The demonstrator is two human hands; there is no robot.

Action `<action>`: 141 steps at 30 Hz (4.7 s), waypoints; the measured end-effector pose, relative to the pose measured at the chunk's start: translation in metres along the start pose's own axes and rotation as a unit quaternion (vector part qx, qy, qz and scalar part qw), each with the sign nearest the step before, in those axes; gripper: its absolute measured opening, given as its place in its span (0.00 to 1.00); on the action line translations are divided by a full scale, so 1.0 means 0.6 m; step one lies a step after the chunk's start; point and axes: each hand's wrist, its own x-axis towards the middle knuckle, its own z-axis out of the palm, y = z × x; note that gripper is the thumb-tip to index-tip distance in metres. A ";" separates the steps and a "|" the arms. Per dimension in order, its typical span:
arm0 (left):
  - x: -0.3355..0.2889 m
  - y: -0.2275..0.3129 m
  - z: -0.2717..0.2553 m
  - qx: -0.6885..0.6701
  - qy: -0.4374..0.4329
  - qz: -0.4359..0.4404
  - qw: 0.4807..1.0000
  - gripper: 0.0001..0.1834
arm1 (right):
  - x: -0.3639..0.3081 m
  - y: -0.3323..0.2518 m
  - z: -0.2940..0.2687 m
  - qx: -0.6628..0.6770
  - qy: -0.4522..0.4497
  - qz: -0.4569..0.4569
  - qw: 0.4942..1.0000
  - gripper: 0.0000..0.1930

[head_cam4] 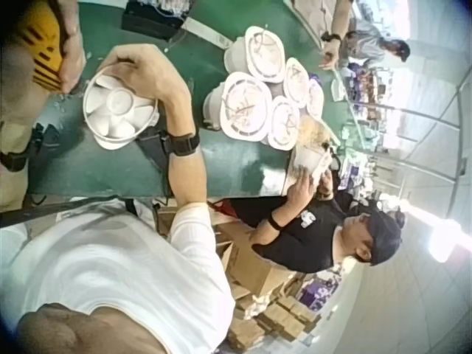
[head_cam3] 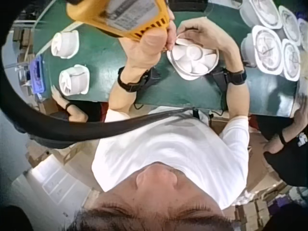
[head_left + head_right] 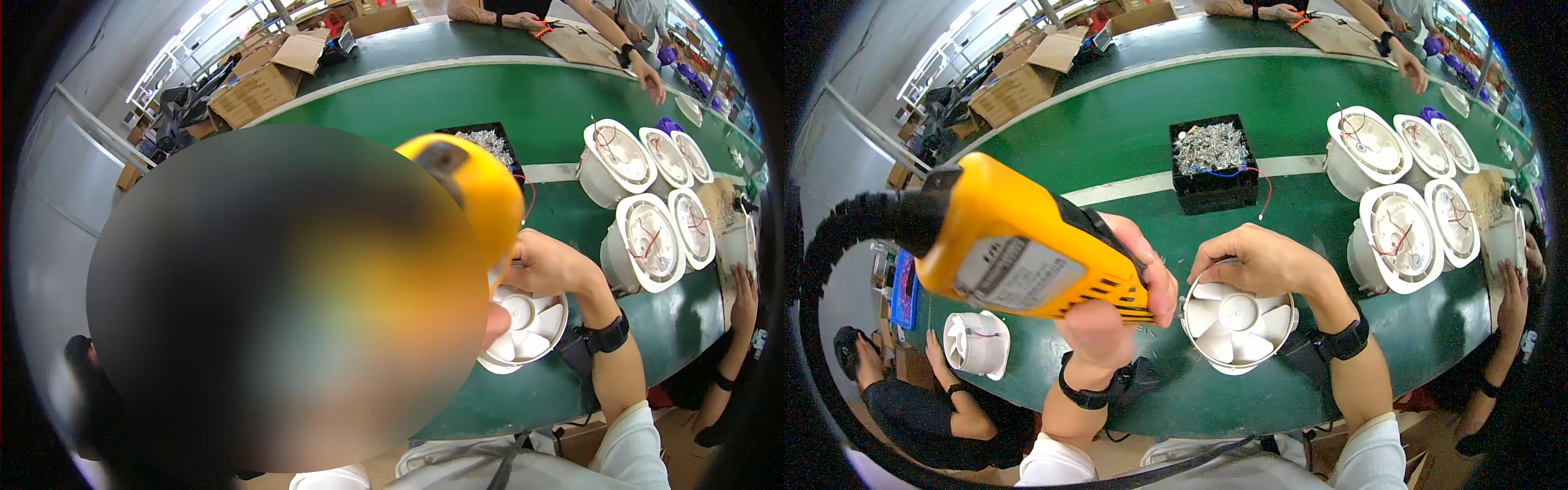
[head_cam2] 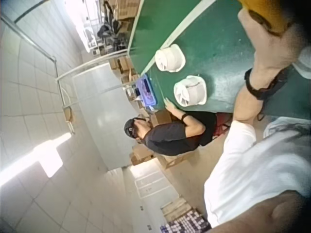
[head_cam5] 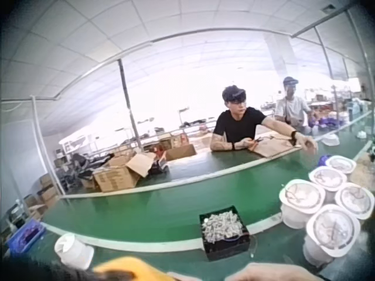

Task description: The person uses a yellow power drill to drive screws into white plastic fan housings on a green assembly table. They repeatedly pick up a housing, align it, and fasten it with the drill, then place the finished unit aside. Other workers are visible in the background performing similar assembly tasks.

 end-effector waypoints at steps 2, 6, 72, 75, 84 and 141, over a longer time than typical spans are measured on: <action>0.001 -0.007 0.000 -0.016 0.001 0.003 1.000 0.41 | -0.003 -0.014 0.000 -0.007 0.011 0.017 1.000 0.06; 0.003 -0.012 -0.009 -0.037 0.010 0.007 0.999 0.40 | 0.001 -0.014 -0.002 0.007 -0.002 0.037 0.999 0.06; 0.009 -0.012 0.005 -0.086 -0.046 0.056 0.994 0.51 | -0.054 0.004 -0.023 -0.349 0.198 0.096 0.911 0.06; 0.013 -0.014 0.011 -0.039 -0.037 0.101 0.993 0.42 | -0.055 0.009 -0.020 -0.352 0.203 0.073 0.911 0.05; 0.011 -0.012 0.000 -0.094 -0.050 0.053 0.993 0.50 | -0.055 0.005 -0.023 -0.348 0.195 0.087 0.913 0.05; 0.011 0.039 -0.038 -0.081 -0.048 0.108 0.990 0.45 | -0.041 -0.005 -0.006 -0.250 0.213 0.093 0.940 0.06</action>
